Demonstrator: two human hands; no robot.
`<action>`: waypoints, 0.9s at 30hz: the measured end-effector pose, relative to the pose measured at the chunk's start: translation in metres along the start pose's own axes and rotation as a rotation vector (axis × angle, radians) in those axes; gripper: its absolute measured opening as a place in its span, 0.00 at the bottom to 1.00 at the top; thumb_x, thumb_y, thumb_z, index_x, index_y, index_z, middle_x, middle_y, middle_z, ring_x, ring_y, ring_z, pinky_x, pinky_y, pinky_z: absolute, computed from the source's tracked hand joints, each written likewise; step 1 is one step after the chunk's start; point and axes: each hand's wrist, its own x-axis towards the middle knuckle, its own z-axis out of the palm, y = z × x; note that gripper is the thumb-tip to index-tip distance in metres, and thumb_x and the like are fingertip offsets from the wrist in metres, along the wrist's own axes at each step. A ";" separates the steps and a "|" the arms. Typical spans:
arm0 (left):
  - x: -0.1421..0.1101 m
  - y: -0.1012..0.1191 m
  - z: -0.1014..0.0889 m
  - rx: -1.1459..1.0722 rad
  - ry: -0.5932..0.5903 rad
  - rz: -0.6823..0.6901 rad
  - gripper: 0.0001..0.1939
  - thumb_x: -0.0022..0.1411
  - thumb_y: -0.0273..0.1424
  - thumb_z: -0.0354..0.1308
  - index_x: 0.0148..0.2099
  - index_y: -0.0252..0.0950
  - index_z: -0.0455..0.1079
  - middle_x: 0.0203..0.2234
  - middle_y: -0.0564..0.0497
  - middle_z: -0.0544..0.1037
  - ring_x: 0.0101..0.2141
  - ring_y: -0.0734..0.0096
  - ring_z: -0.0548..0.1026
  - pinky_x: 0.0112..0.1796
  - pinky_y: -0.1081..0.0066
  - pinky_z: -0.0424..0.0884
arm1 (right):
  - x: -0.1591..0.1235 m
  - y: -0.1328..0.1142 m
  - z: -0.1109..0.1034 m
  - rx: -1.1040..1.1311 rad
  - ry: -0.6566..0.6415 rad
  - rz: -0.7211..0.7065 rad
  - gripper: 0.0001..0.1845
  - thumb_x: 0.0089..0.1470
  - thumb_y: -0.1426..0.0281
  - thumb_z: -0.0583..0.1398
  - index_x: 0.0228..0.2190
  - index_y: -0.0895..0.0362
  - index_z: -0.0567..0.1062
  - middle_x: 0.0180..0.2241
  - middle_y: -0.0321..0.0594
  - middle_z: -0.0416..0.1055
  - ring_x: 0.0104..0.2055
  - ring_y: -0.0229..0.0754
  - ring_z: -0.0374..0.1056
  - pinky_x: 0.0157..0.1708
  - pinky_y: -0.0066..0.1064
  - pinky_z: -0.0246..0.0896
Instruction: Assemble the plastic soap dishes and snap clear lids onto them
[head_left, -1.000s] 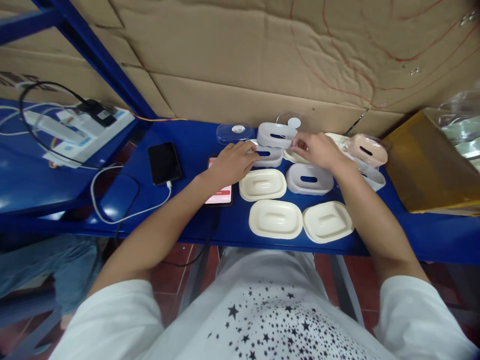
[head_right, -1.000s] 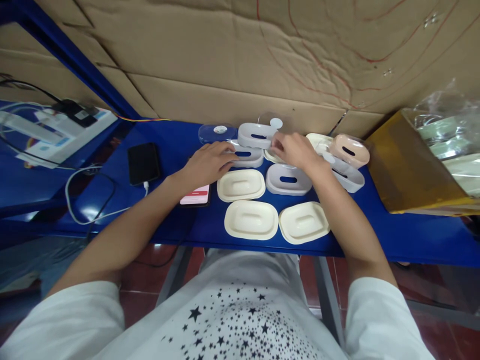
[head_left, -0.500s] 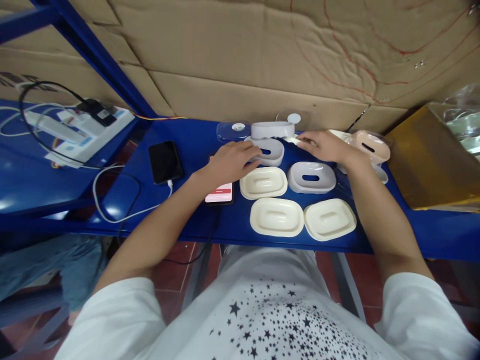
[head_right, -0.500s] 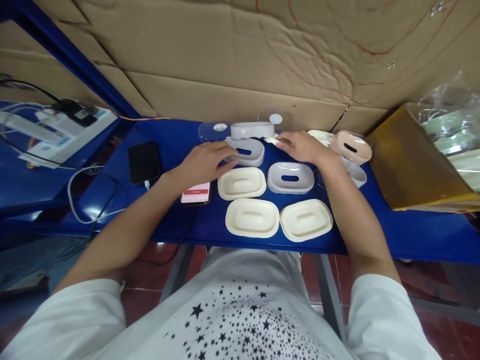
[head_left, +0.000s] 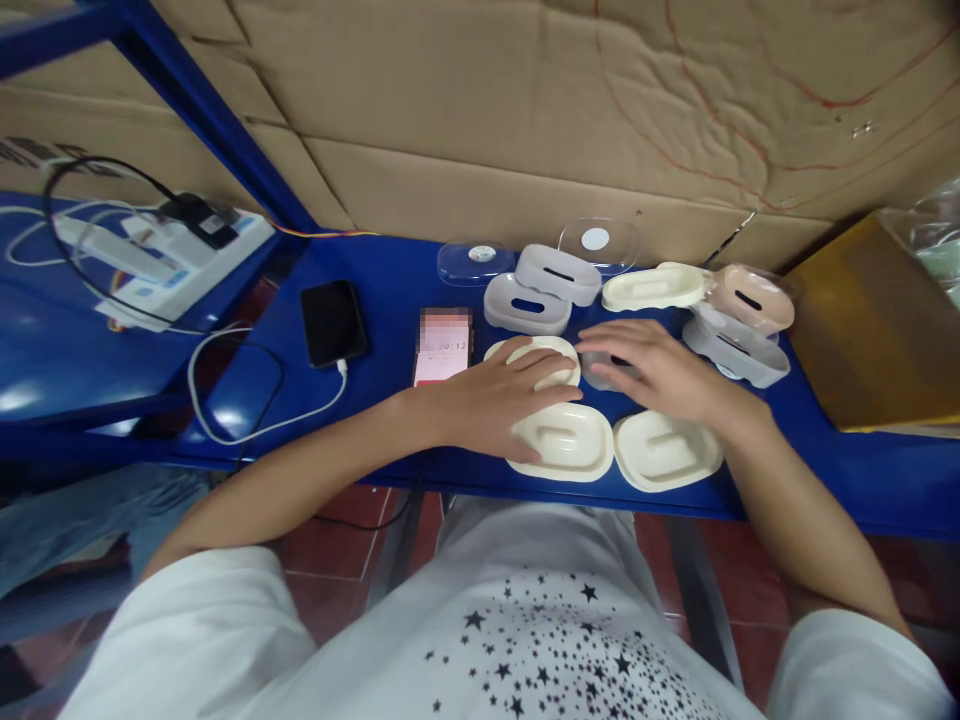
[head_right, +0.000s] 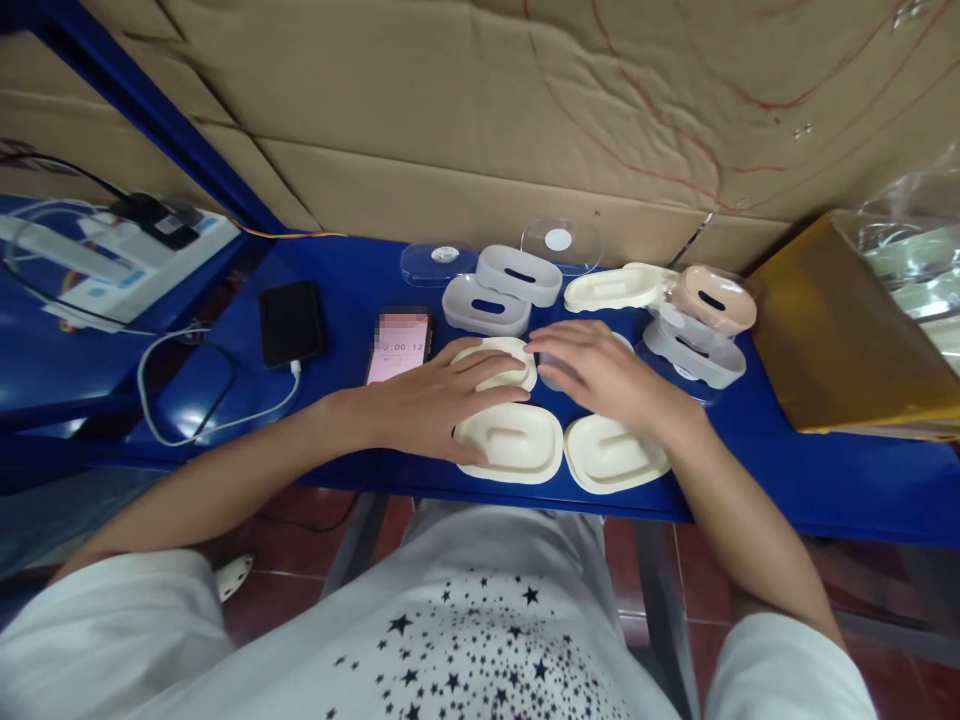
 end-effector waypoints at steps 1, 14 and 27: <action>-0.002 -0.004 0.002 -0.017 0.012 -0.014 0.44 0.61 0.45 0.76 0.71 0.39 0.63 0.72 0.33 0.64 0.74 0.38 0.59 0.73 0.40 0.49 | 0.002 -0.003 0.010 -0.017 -0.003 -0.018 0.19 0.75 0.64 0.56 0.61 0.51 0.79 0.62 0.46 0.78 0.66 0.54 0.73 0.66 0.52 0.66; -0.005 -0.018 0.015 -0.084 0.103 -0.063 0.43 0.65 0.46 0.72 0.74 0.41 0.59 0.74 0.30 0.59 0.74 0.32 0.57 0.70 0.34 0.55 | -0.006 -0.008 0.028 -0.040 0.039 -0.080 0.11 0.74 0.62 0.60 0.46 0.53 0.82 0.50 0.47 0.84 0.59 0.55 0.77 0.65 0.52 0.60; -0.015 -0.055 -0.001 -0.115 0.185 -0.182 0.41 0.66 0.22 0.56 0.78 0.40 0.52 0.74 0.34 0.62 0.73 0.43 0.62 0.69 0.41 0.61 | -0.013 -0.019 0.010 0.080 -0.002 -0.021 0.10 0.74 0.62 0.59 0.49 0.49 0.80 0.49 0.44 0.83 0.56 0.53 0.78 0.59 0.50 0.67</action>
